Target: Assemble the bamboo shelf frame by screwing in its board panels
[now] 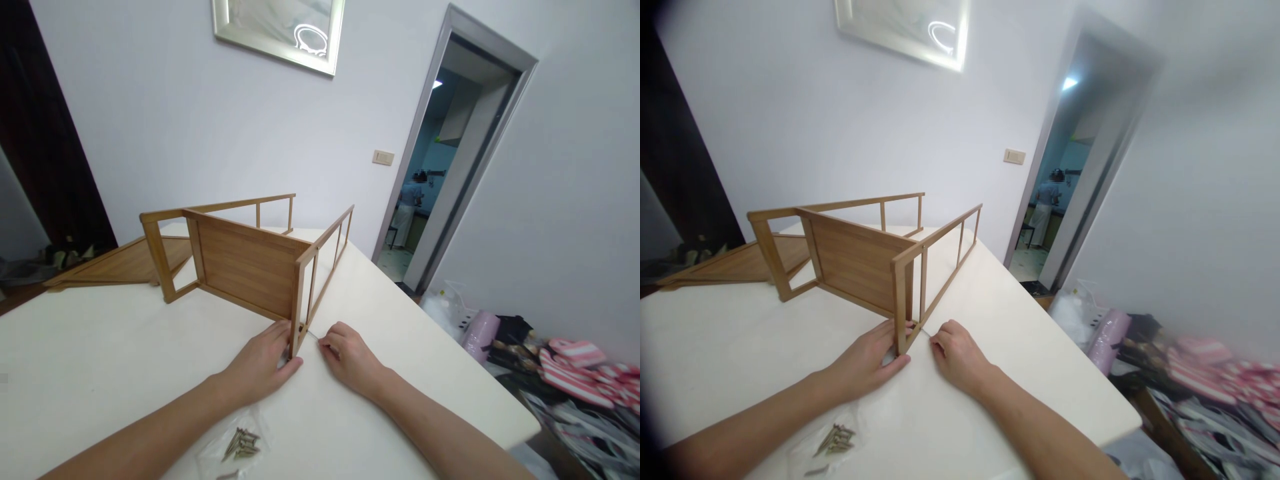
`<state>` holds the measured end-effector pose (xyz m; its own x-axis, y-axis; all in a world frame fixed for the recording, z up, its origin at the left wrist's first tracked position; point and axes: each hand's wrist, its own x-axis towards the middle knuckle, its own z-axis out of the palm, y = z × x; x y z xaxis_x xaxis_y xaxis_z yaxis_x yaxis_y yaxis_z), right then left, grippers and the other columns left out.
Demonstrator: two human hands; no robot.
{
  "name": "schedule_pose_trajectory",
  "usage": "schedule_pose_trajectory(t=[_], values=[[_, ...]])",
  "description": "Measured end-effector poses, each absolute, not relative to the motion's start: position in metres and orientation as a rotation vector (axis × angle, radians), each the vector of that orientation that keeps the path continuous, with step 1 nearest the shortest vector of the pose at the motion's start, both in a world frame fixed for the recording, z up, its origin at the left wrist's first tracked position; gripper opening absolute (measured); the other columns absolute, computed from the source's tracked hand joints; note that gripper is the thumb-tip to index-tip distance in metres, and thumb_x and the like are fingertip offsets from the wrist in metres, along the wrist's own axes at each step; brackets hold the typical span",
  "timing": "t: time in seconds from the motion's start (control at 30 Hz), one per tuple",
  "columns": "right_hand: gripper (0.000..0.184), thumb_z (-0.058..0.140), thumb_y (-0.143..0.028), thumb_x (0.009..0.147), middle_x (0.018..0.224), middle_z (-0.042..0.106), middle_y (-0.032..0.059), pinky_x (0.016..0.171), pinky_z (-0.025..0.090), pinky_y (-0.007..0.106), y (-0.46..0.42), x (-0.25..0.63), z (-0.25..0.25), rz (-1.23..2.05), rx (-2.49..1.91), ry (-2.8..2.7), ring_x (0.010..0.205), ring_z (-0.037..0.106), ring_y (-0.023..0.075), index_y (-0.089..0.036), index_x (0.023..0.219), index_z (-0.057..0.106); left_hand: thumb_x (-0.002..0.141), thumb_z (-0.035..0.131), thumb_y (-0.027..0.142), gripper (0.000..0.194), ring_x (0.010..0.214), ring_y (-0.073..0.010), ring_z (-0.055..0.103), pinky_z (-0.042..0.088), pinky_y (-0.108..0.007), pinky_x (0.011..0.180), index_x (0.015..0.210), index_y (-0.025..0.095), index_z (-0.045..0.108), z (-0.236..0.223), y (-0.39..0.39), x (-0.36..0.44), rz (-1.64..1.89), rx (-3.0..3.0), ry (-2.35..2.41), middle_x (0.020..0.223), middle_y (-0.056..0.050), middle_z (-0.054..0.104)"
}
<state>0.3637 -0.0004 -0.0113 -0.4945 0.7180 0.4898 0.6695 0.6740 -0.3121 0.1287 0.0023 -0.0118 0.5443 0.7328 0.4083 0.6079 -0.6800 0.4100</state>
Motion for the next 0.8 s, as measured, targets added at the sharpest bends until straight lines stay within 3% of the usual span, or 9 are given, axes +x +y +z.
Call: schedule_pose_trajectory(t=[0.43, 0.8], values=[[0.021, 0.053, -0.013, 0.095, 0.076, 0.061, 0.007, 0.062, 0.044, 0.029, 0.008, 0.371, -0.012, -0.179, -0.959, -2.355, 0.074, 0.054, 0.0177, -0.015, 0.089, 0.073, 0.086, 0.058, 0.029, 0.038, 0.124, -0.0259, 0.055, 0.044, -0.044, 0.11, 0.123, 0.021, 0.056, -0.015, 0.004, 0.129, 0.821, 2.579, 1.14, 0.13, -0.009, 0.062], [0.016, 0.062, -0.014, 0.089, 0.082, 0.067, 0.0066, 0.067, 0.052, 0.027, 0.012, 0.373, -0.02, 0.083, -1.044, -2.22, 0.075, 0.063, 0.0162, -0.019, 0.093, 0.077, 0.086, 0.059, 0.03, 0.042, 0.124, -0.0262, 0.055, 0.044, -0.044, 0.11, 0.127, 0.021, 0.055, -0.015, 0.004, 0.128, 0.822, 2.579, 1.151, 0.13, -0.009, 0.062]])
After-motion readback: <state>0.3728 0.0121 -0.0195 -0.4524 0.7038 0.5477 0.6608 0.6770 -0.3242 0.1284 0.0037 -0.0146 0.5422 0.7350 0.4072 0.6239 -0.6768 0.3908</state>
